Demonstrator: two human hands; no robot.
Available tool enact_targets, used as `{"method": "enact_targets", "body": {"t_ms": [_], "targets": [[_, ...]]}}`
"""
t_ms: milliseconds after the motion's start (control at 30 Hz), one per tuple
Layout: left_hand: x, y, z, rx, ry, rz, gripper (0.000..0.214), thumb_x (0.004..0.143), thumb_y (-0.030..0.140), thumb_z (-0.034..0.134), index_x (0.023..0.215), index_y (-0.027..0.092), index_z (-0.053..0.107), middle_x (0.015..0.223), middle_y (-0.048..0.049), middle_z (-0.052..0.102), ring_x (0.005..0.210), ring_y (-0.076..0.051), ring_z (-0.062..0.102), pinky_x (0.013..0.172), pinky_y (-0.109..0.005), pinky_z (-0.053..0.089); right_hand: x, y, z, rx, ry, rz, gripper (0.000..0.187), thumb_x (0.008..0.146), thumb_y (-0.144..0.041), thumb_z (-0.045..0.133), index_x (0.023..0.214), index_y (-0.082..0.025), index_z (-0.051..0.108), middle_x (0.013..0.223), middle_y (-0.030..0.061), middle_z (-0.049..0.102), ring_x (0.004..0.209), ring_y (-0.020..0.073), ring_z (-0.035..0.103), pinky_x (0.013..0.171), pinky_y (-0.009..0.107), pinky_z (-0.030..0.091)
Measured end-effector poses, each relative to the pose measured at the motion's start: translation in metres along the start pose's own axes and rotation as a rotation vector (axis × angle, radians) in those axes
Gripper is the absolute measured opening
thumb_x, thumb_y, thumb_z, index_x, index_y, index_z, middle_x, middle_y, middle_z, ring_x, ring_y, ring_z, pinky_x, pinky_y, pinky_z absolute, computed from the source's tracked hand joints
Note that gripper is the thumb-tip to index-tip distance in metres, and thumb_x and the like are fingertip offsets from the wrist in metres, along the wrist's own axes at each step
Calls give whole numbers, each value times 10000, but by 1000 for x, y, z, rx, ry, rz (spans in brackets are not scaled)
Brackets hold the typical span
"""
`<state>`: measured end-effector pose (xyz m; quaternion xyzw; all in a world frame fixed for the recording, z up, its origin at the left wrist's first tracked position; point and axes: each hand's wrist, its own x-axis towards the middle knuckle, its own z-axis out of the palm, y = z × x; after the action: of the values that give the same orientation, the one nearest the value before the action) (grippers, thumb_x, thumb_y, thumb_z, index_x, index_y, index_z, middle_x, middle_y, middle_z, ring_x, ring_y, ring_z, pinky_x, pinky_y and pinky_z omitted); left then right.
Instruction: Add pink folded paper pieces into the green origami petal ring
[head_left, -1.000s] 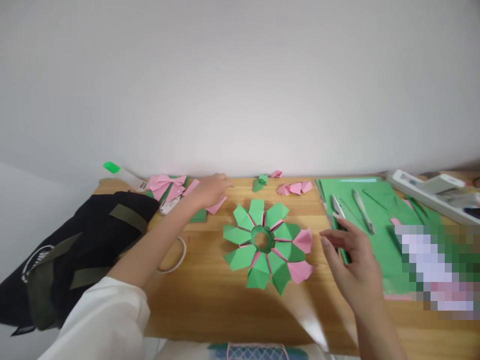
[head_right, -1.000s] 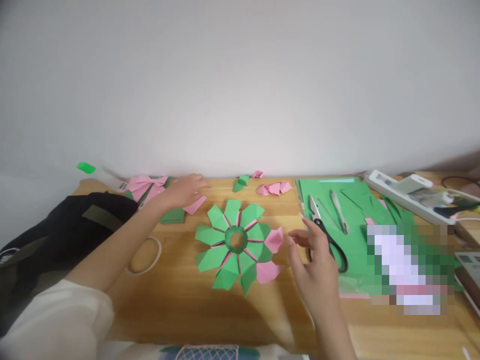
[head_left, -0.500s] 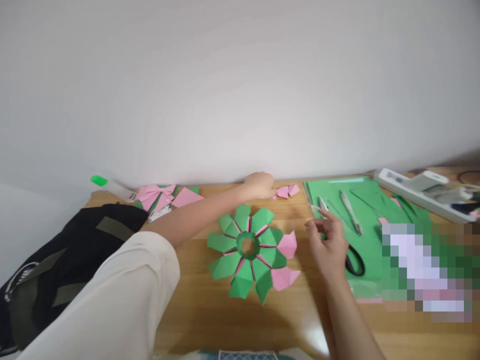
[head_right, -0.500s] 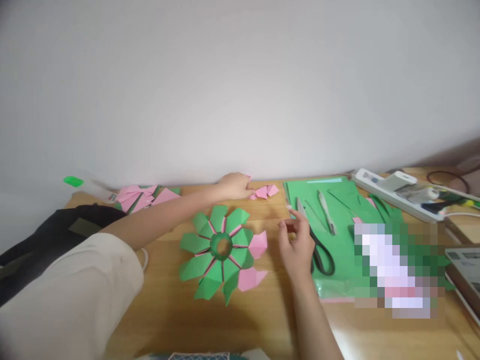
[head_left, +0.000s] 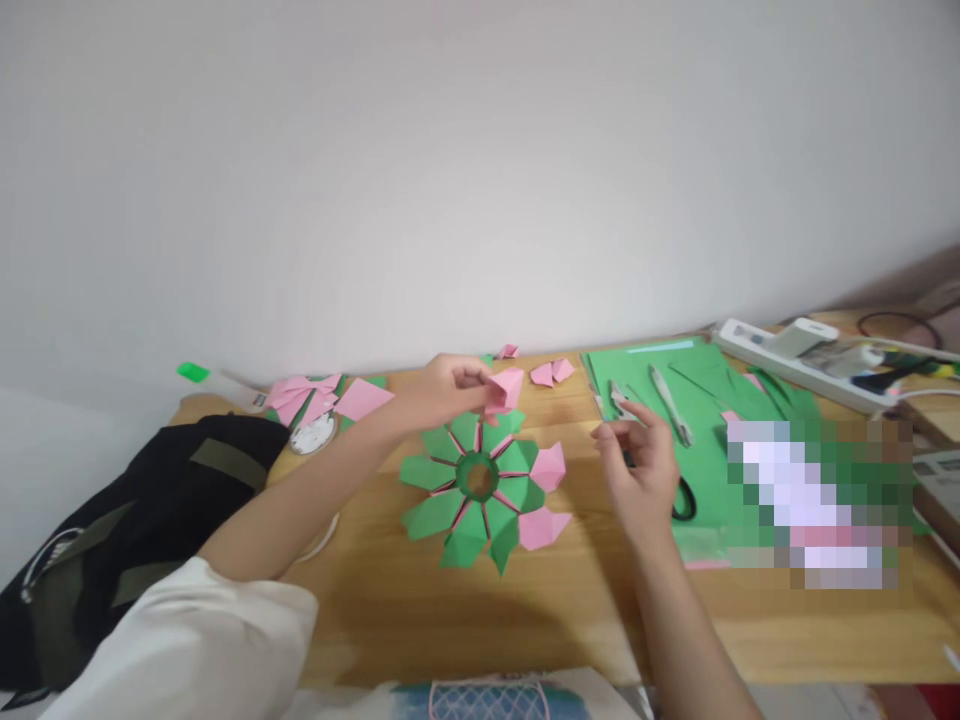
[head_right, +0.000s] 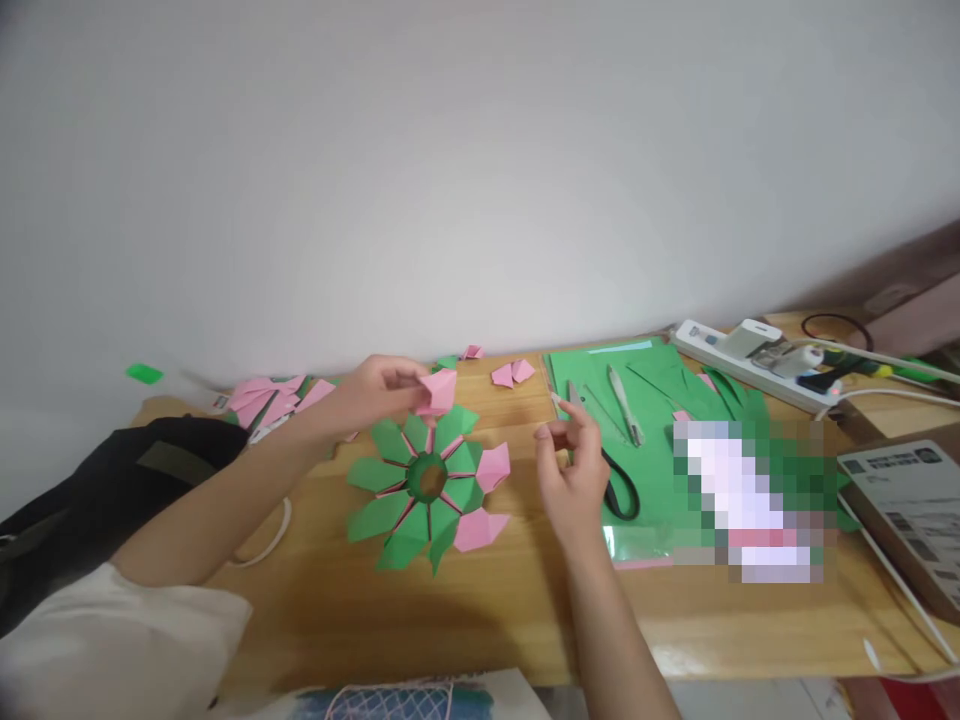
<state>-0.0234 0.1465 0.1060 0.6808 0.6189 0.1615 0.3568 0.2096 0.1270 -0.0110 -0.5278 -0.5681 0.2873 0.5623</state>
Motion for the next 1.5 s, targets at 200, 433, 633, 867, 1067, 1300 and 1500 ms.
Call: {"method": "enact_targets", "body": {"t_ms": [200, 433, 633, 867, 1067, 1300, 1500], "targets": [[-68, 0, 8, -718, 63, 79, 220, 718, 346, 713, 781, 144, 652, 673, -28, 712, 590, -155, 683, 557, -227, 501, -9, -28, -1, 80, 12, -84, 343, 870, -291, 619, 1193, -220, 529, 782, 2, 657, 674, 150, 629, 651, 322, 510], [-93, -1, 17, -644, 427, 203, 51, 696, 183, 652, 724, 161, 616, 653, 16, 676, 587, -101, 634, 538, -176, 480, -34, -126, 14, -86, -413, -433, 602, 872, -239, 618, 1403, -274, 336, 994, 38, 680, 780, 160, 658, 672, 330, 555], [-105, -8, 16, -355, 650, 271, 98, 745, 96, 594, 776, 183, 627, 708, 44, 690, 673, -88, 662, 655, -168, 497, -35, -159, 45, -259, -361, -551, 608, 874, -247, 588, 1419, -241, 319, 1065, 75, 679, 759, 176, 684, 616, 337, 571], [-113, -10, 2, -408, 624, 285, 84, 854, 183, 594, 811, 173, 666, 707, 31, 691, 659, -75, 631, 589, -148, 457, -29, -159, 57, -185, -313, -511, 542, 862, -162, 572, 1377, -236, 421, 933, 32, 705, 740, 160, 696, 602, 296, 565], [-108, -17, -4, -665, 397, 276, 157, 882, 292, 607, 841, 162, 686, 788, -5, 700, 714, -94, 636, 622, -160, 486, -20, -151, 56, -31, -412, -298, 534, 881, -175, 576, 1373, -303, 410, 862, 3, 705, 763, 174, 704, 665, 337, 574], [-101, -22, -5, -814, 248, 214, 185, 863, 303, 598, 869, 155, 709, 793, -37, 696, 708, -131, 643, 636, -218, 513, -11, -153, 52, 45, -470, -209, 441, 910, -268, 580, 1327, -302, 440, 818, 8, 676, 686, 175, 667, 628, 367, 558], [-98, -25, -6, -832, 246, 178, 237, 868, 293, 591, 1048, 200, 713, 830, -27, 721, 685, -122, 651, 617, -215, 512, -9, -151, 50, 95, -500, -145, 456, 899, -251, 581, 1326, -328, 442, 840, 5, 673, 674, 161, 649, 589, 336, 546]]}}
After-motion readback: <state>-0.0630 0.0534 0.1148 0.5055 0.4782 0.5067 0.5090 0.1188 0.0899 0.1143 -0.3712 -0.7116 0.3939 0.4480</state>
